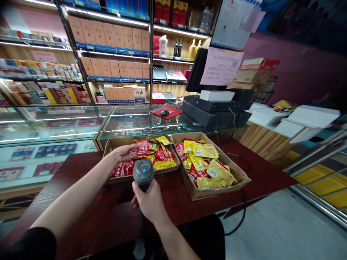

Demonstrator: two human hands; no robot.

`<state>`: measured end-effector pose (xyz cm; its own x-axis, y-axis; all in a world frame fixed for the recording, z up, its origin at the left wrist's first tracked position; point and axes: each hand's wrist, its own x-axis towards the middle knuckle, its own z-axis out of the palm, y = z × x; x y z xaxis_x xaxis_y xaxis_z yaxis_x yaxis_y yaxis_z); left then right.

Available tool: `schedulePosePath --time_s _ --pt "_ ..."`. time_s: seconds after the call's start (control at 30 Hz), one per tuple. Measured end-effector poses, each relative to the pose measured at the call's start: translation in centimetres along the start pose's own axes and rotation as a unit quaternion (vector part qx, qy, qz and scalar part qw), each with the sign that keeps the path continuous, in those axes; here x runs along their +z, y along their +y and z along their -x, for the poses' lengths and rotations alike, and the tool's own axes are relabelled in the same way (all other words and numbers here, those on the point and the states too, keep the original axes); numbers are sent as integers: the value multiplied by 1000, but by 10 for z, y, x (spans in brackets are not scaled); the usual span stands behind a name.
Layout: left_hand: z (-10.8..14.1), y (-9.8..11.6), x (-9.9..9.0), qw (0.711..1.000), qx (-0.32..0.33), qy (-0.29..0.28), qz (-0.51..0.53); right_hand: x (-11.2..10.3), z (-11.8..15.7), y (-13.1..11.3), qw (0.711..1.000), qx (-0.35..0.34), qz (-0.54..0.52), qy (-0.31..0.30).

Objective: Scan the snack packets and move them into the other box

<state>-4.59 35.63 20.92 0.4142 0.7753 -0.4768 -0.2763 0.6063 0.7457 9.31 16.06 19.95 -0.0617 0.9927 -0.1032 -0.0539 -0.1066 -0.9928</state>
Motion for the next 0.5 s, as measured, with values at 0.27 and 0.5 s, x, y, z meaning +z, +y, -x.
schedulePosePath --time_s 0.27,0.5 --pt "-1 1 -2 1000 -16 10 8 -1 3 -8 1000 0 21 13" --pt "1 1 1 1000 -17 23 -4 -1 4 -9 999 1 31 13"
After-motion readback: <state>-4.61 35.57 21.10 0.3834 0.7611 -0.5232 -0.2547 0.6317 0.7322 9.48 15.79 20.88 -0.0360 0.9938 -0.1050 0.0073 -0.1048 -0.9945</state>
